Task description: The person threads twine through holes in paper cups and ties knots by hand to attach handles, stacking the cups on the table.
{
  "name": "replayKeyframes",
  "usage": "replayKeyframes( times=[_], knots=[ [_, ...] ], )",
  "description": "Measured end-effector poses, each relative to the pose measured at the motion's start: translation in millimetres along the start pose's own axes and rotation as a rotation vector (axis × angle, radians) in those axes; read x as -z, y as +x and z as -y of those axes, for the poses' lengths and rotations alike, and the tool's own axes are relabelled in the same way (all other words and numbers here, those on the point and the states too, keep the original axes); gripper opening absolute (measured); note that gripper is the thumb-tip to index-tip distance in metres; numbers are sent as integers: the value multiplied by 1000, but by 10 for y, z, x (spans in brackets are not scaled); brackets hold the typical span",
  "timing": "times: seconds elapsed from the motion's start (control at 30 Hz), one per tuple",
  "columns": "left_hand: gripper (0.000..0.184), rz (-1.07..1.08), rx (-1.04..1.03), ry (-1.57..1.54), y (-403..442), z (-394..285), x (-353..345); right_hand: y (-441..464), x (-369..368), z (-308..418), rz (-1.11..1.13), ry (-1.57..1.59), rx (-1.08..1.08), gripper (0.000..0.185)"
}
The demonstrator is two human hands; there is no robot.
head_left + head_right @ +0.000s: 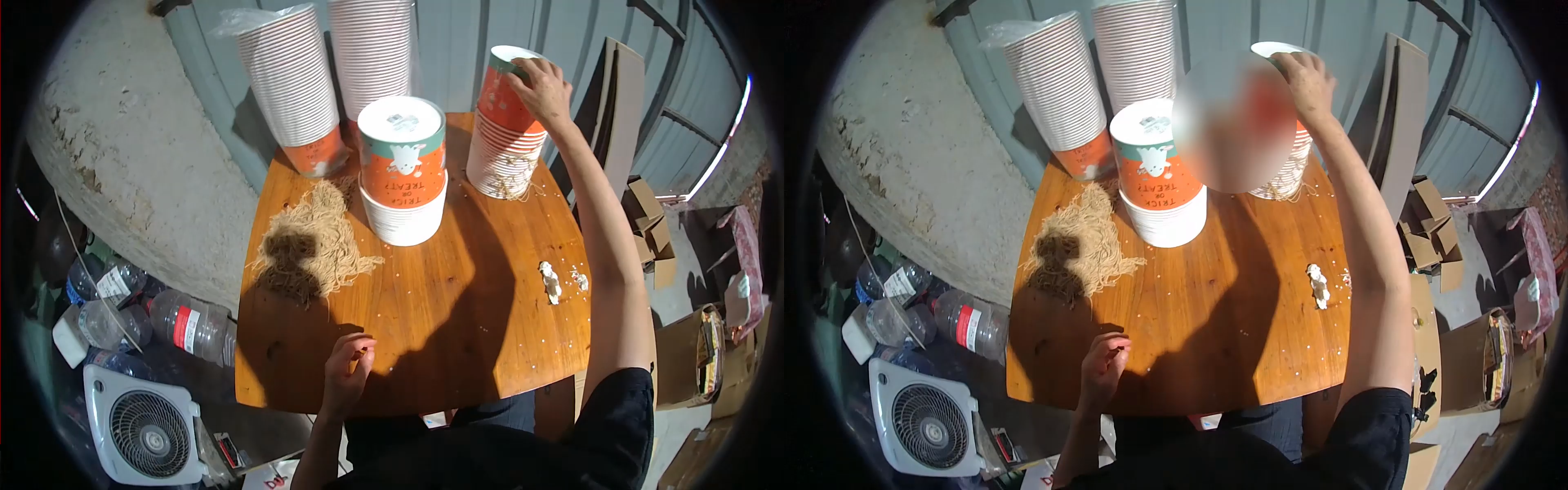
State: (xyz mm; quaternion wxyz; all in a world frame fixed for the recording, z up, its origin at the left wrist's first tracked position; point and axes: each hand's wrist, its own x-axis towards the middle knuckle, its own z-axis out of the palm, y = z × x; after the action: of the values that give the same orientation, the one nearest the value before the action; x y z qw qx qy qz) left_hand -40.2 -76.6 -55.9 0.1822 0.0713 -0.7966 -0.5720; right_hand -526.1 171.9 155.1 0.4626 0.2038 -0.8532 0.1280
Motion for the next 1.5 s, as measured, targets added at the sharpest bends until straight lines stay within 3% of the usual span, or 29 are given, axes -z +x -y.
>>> replayKeyframes(
  times=[0.1,0.17,0.23,0.37,0.43,0.5,0.7,0.77,0.83,1.1,1.27,1.37,1.43,1.47,1.5],
  knots=[
    [16,-15,-57,90,-40,162,69,7,85,-23,84,-20,22,40],
    [15,-60,23,48,-66,142,107,42,90,-17,141,6,-23,43],
    [15,-79,8,66,-43,117,201,-15,-153,-159,-166,-36,105,46],
    [16,-176,-16,18,8,191,332,-399,376,504,-328,90,348,45],
    [17,-209,-23,10,35,231,367,-649,560,818,-152,308,439,48],
    [17,-177,-6,15,28,288,387,-867,680,1154,-79,325,544,51],
    [17,-82,3,5,170,107,345,-919,524,1522,101,613,451,43],
    [17,-61,-26,23,331,40,331,-860,470,1514,224,658,340,31],
    [16,-66,-93,-119,502,13,283,-790,466,1539,236,712,333,26],
    [20,37,-43,-165,832,-114,63,-553,508,1540,282,726,348,16],
    [20,79,-84,-129,859,-14,17,-498,446,1558,150,732,295,15],
    [29,118,-59,-153,973,31,0,-481,403,1599,54,720,409,15],
    [43,35,-144,-42,1125,-73,-99,-366,403,1587,30,667,438,16],
    [60,98,-129,17,1209,-107,-110,-304,429,1570,5,611,469,17],
    [60,100,-133,14,1293,-133,-156,-258,479,1557,3,606,469,17]
  ],
)
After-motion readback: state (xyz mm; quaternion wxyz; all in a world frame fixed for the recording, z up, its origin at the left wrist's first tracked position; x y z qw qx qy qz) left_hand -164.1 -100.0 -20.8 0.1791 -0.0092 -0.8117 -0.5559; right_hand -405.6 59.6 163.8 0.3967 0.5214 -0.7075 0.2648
